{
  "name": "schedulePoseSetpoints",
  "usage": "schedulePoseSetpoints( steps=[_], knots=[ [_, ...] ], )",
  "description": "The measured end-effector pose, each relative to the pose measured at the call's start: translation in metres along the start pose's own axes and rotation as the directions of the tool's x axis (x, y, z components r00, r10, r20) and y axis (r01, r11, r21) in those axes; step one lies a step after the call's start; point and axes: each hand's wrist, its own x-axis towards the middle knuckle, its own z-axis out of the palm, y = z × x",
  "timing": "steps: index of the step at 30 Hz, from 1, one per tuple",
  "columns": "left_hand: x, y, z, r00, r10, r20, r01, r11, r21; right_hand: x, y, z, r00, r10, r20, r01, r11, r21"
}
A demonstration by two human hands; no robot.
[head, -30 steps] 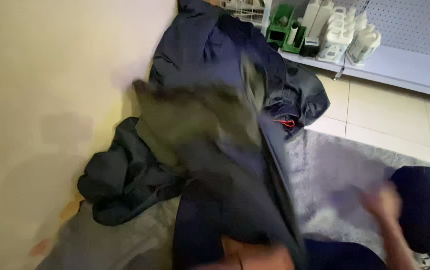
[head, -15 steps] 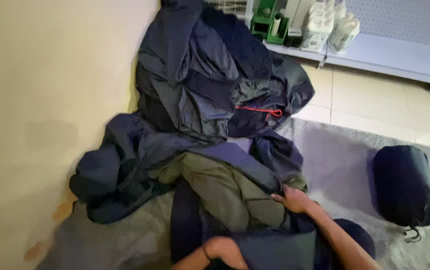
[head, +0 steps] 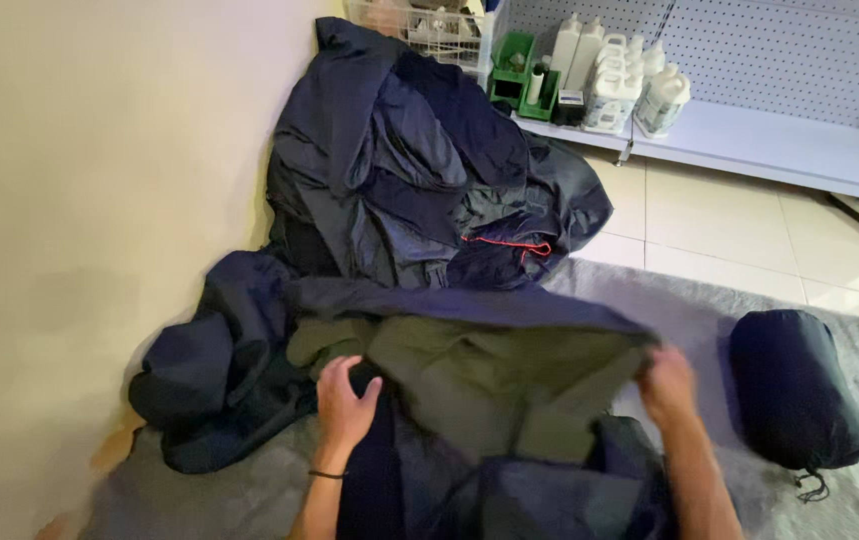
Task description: The person sits on a rug and packs a dark blue sleeping bag into its stuff sack, securing it with a drawstring. They then pick up a dark green jacket, fold it, and place it into a small dark blue pouch, zipping it closed.
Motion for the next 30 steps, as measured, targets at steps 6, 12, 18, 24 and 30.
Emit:
schedulePoseSetpoints(
  steps=[6, 12, 18, 24, 30],
  knots=[
    [0.004, -0.031, 0.004, 0.853, -0.409, 0.324, 0.386, 0.913, 0.135, 0.001, 0.069, -0.053, 0.21, 0.963, -0.17, -0.014, 0.177, 0.984],
    [0.043, -0.017, 0.028, 0.596, -0.493, 0.634, 0.42, 0.864, 0.278, -0.014, 0.035, -0.042, 0.602, 0.363, -0.711, -0.085, 0.915, 0.394],
    [0.105, 0.009, 0.054, 0.711, -0.483, 0.512, 0.515, 0.853, 0.089, -0.006, -0.063, -0.014, 0.766, 0.065, -0.64, -0.159, 0.983, -0.09],
    [0.171, 0.051, 0.103, 0.734, -0.625, 0.266, 0.64, 0.505, -0.579, -0.025, -0.123, 0.019, 0.976, -0.214, -0.026, 0.206, 0.961, -0.186],
    [0.22, 0.164, 0.092, 0.941, 0.257, 0.221, 0.18, 0.172, -0.969, -0.013, -0.133, 0.031, 0.93, -0.217, 0.296, 0.233, 0.972, -0.02]
  ],
)
